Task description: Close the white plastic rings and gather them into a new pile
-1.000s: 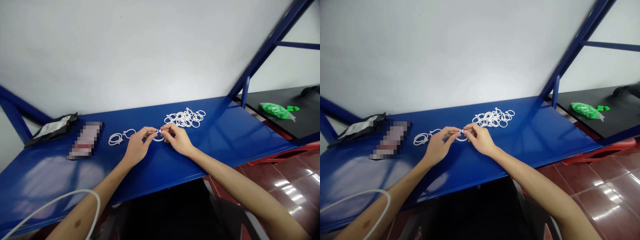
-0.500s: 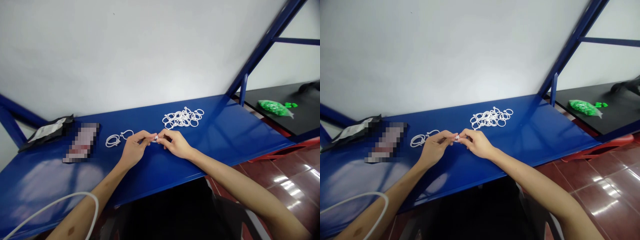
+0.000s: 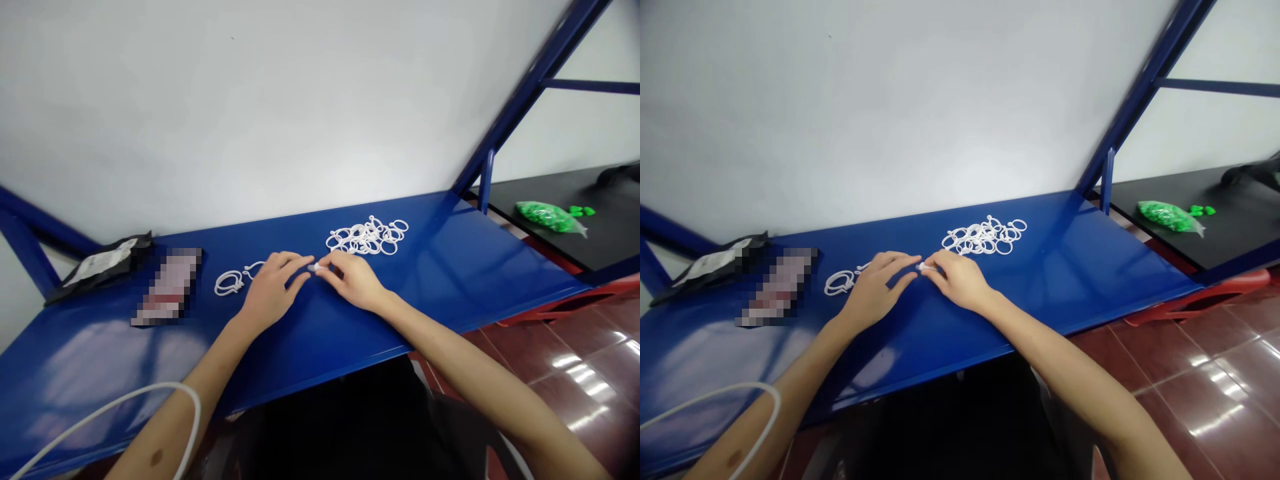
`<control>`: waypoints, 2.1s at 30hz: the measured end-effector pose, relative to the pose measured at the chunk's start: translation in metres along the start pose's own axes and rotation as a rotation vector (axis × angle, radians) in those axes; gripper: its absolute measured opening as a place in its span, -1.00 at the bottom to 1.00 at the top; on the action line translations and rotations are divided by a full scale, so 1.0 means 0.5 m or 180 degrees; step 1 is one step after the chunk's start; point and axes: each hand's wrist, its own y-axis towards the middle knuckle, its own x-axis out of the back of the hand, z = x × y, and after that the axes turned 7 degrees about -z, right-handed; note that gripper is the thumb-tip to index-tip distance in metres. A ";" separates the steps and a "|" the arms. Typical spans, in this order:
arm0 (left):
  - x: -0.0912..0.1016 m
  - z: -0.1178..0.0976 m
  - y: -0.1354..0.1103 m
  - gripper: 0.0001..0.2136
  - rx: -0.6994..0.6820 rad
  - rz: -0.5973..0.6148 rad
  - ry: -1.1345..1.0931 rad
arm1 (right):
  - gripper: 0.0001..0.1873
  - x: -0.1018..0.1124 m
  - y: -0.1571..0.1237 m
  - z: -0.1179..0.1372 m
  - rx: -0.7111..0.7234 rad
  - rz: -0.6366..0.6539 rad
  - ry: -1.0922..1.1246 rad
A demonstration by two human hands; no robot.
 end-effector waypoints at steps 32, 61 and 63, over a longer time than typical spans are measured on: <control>0.026 -0.012 0.001 -0.80 0.1582 0.0457 -0.2537 | -0.79 -0.002 -0.003 0.002 0.0022 0.0016 0.0366; 0.005 -0.017 -0.006 -0.79 0.1553 0.0448 -0.1856 | -0.86 -0.007 -0.010 0.019 -0.0295 0.0273 0.0892; 0.000 -0.024 -0.010 -0.81 0.1457 0.0439 -0.1785 | -0.84 -0.008 -0.016 0.019 -0.0025 0.0265 0.0597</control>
